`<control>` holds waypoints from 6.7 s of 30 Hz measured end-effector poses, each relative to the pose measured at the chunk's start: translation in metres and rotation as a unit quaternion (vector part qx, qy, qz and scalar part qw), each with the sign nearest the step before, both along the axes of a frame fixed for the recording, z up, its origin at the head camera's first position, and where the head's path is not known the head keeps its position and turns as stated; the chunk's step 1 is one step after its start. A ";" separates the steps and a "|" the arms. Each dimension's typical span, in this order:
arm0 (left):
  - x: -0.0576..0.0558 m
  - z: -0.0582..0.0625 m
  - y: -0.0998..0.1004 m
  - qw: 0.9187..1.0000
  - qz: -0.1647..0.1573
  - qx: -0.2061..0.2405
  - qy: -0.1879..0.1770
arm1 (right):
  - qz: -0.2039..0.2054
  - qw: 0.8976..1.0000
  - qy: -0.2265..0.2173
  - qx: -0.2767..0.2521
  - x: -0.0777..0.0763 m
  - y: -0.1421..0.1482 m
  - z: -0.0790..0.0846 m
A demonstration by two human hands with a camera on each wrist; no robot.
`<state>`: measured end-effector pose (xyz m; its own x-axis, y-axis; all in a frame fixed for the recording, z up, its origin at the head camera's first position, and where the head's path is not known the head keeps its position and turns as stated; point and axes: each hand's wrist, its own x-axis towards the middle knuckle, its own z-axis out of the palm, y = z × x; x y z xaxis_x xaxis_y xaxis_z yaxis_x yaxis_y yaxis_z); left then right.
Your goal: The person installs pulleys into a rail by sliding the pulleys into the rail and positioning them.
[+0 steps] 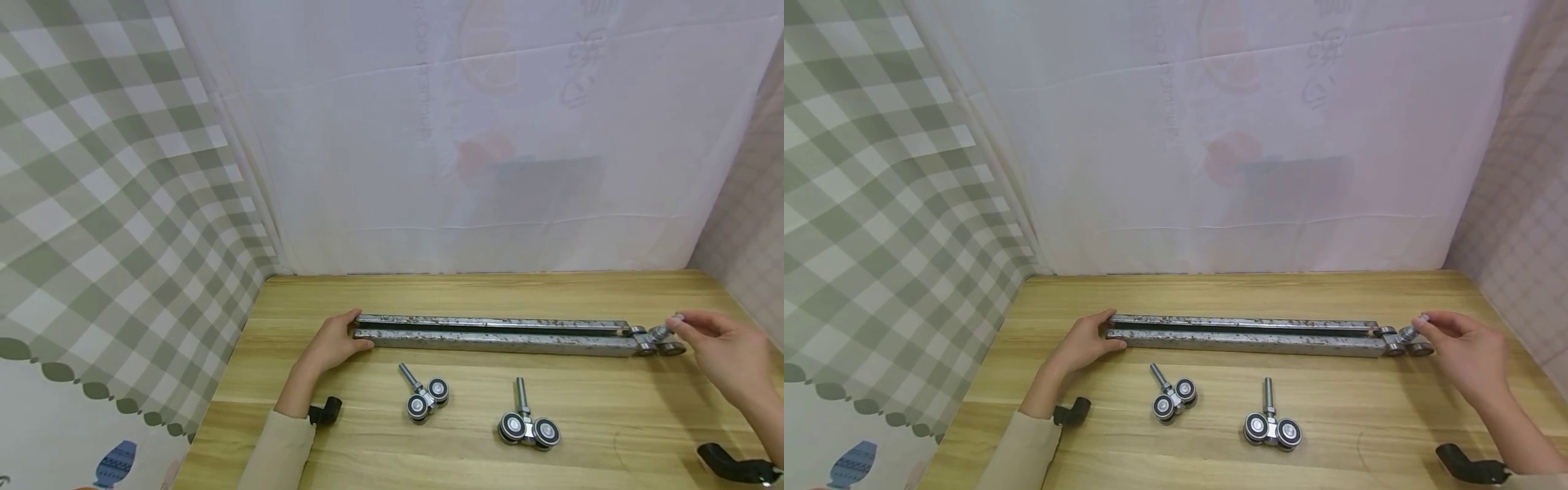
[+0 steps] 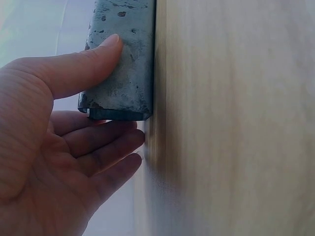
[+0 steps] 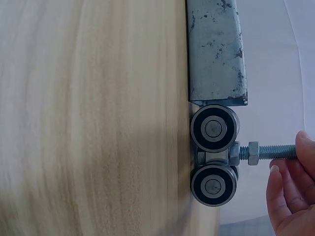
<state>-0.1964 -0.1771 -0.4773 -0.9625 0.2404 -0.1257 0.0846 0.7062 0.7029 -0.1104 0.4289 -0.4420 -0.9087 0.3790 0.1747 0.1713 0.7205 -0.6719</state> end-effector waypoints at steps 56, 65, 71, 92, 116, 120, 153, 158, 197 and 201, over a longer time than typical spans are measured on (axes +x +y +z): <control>-0.001 -0.001 0.001 1.000 -0.005 -0.002 0.002 | 0.049 0.997 -0.021 -0.052 -0.003 -0.030 0.001; -0.001 0.000 0.000 1.000 0.000 -0.004 0.002 | 0.057 0.997 -0.004 -0.046 -0.004 -0.039 0.002; -0.001 0.000 0.000 1.000 -0.001 -0.006 0.004 | 0.067 0.996 -0.007 -0.052 -0.005 -0.048 0.003; -0.001 -0.001 0.001 1.000 0.001 -0.006 -0.002 | 0.079 0.995 -0.003 -0.056 -0.011 -0.074 0.001; 0.000 -0.001 0.000 1.000 0.001 -0.004 0.003 | 0.118 0.991 0.016 -0.055 -0.013 -0.096 0.003; 0.000 -0.001 0.000 1.000 0.001 -0.002 0.001 | 0.124 0.991 0.008 -0.052 -0.013 -0.099 0.003; 0.002 0.003 0.002 1.000 0.007 0.006 -0.002 | 0.163 0.985 0.002 -0.061 -0.022 -0.131 0.005; 0.002 0.003 0.002 1.000 0.006 0.002 -0.001 | 0.168 0.984 0.001 -0.061 -0.023 -0.135 0.005; 0.002 0.002 0.002 1.000 0.005 0.006 0.000 | 0.222 0.973 -0.011 -0.067 -0.035 -0.163 0.007; 0.002 0.001 0.001 1.000 0.005 0.005 0.000 | 0.227 0.972 -0.016 -0.060 -0.036 -0.166 0.008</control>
<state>-0.1948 -0.1758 -0.4758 -0.9648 0.2318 -0.1240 0.0767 0.6995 0.7105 -0.1465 0.2629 -0.4338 -0.9914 -0.0455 0.1224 -0.1228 0.6444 -0.7548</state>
